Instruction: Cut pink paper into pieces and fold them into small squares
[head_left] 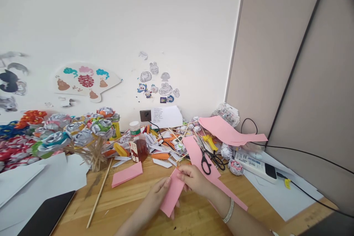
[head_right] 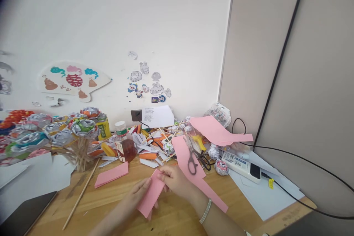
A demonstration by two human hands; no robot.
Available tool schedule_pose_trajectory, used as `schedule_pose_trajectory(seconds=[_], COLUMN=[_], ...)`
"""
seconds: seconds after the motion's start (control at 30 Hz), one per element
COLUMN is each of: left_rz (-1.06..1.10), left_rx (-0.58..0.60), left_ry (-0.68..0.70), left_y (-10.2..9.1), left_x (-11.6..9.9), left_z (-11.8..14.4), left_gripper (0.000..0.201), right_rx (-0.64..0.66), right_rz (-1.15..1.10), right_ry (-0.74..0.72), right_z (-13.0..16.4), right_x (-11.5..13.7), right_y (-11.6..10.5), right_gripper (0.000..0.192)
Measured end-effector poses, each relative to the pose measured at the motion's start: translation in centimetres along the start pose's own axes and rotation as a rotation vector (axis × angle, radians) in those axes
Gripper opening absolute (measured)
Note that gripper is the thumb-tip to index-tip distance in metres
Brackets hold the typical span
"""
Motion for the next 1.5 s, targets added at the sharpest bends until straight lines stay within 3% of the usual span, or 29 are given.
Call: schedule_pose_trajectory(seconds=[0.1, 0.23, 0.4, 0.5, 0.6, 0.77, 0.93, 1.1, 1.2, 1.3, 1.4, 1.5], left_rz=[-0.143, -0.262, -0.263, -0.343, -0.434, -0.328, -0.185, 0.053, 0.074, 0.030, 0.005, 0.037], left_rx=[-0.026, -0.013, -0.023, -0.116, -0.238, -0.238, -0.314, -0.234, -0.291, -0.416, -0.490, -0.540], left_ry=[0.039, 0.093, 0.056, 0.132, 0.216, 0.139, 0.105, -0.065, -0.034, 0.068, 0.122, 0.117], left_y=[-0.1, 0.4, -0.5, -1.7, -2.6, -3.4, -4.5, -3.6, -4.2, -5.3, -5.9, -6.3], left_x=[-0.3, -0.6, -0.8, -1.7, -2.2, -1.2, -1.0, -0.3, -0.6, -1.4, -2.1, -2.4], left_z=[0.1, 0.3, -0.1, -0.4, -0.7, -1.5, -1.9, -1.7, -1.7, -1.6, -1.2, -0.6], left_gripper=[0.045, 0.045, 0.047, 0.046, 0.045, 0.046, 0.047, 0.045, 0.046, 0.047, 0.044, 0.040], right_rx=[0.038, -0.014, -0.089, -0.146, -0.123, -0.196, -0.248, -0.294, -0.312, -0.244, -0.046, 0.121], right_rz=[0.085, 0.324, 0.308, 0.268, 0.225, 0.199, 0.155, 0.044, 0.005, -0.057, -0.108, -0.081], right_ry=[-0.028, -0.237, -0.277, -0.264, -0.240, -0.230, -0.216, -0.153, -0.135, -0.057, 0.099, 0.148], right_z=[0.4, 0.5, 0.0, -0.3, -0.5, -1.0, -1.3, -1.6, -1.7, -1.6, -1.1, -0.4], right_x=[0.3, 1.5, 1.9, 1.7, 1.2, 0.7, 0.2, -0.6, -0.9, -1.4, -2.5, -2.9], right_y=[0.4, 0.2, -0.4, -1.0, -1.1, -1.8, -2.2, -2.6, -2.7, -2.2, -0.8, 0.4], right_gripper=[0.028, 0.024, 0.031, 0.033, 0.033, 0.032, 0.031, 0.033, 0.035, 0.035, 0.036, 0.036])
Point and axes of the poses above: each hand's wrist, its own z-axis away from the middle knuckle, its own y-axis out of the palm, x = y × z, the point moved 7 cm from there along -z, towards the middle knuckle, and after that the axes turned 14 degrees about -x, right-handed, at the moved point
